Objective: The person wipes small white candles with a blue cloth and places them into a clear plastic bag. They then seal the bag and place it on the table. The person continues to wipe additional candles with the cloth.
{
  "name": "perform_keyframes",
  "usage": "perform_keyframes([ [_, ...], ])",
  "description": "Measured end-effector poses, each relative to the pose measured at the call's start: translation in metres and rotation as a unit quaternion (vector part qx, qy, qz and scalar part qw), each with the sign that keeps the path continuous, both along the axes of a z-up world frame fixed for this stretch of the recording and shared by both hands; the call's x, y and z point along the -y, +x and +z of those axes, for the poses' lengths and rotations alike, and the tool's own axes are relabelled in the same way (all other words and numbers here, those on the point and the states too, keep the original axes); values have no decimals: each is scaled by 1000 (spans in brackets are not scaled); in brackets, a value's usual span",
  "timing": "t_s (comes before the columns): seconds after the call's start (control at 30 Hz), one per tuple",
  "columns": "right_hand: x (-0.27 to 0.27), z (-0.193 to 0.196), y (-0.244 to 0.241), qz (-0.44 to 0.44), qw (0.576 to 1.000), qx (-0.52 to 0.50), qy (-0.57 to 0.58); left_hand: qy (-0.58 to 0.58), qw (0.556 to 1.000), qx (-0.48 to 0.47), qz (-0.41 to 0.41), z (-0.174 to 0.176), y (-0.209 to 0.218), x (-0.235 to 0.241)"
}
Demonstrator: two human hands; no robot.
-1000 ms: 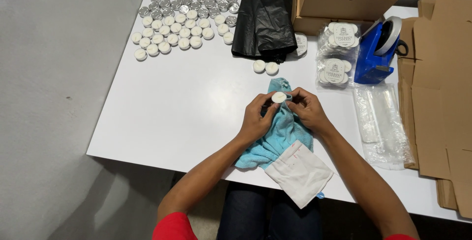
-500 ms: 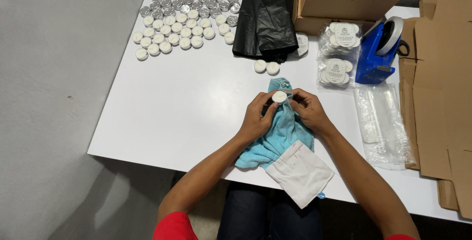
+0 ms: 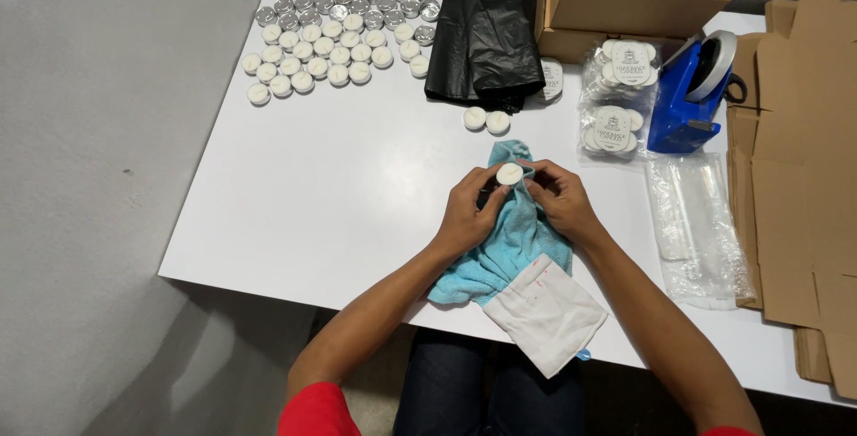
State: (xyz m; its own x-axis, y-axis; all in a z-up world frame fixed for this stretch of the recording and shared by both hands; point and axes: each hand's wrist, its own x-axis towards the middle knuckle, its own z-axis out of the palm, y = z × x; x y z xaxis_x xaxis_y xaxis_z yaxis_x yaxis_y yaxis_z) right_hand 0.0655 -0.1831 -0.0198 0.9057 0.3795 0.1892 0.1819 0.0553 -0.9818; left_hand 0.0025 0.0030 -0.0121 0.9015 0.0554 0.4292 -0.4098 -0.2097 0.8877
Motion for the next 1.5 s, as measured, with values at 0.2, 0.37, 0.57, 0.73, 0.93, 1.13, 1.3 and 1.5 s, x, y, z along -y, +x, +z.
perform_keyframes([
  [0.2, 2, -9, 0, -24, 1000, 0, -8, 3, 1000, -7, 8, 0, -1, 0],
  [0.37, -2, 4, -1, -4, 1000, 3, -6, 4, 1000, -8, 8, -2, 0, 1],
  [0.57, -1, 3, -1, -27, 1000, 2, -3, 10, 1000, -7, 10, 1, 1, 1],
  [0.73, 5, -17, 5, -16, 1000, 1, 6, 17, 1000, -8, 8, -6, 0, 2],
  [0.93, -4, 10, -4, 14, 999, -30, 13, -39, 995, -78, -38, -13, 5, 1],
  [1.13, -2, -4, -1, -3, 999, -42, 30, -100, 984, -147, -4, 11, -1, -1],
  [1.3, -8, 28, -10, 21, 999, -47, 12, -98, 990, -98, 1, 6, 1, 4],
  [1.5, 1, 3, 2, 8, 999, -34, -4, -31, 999, -42, 9, -8, 2, 2],
])
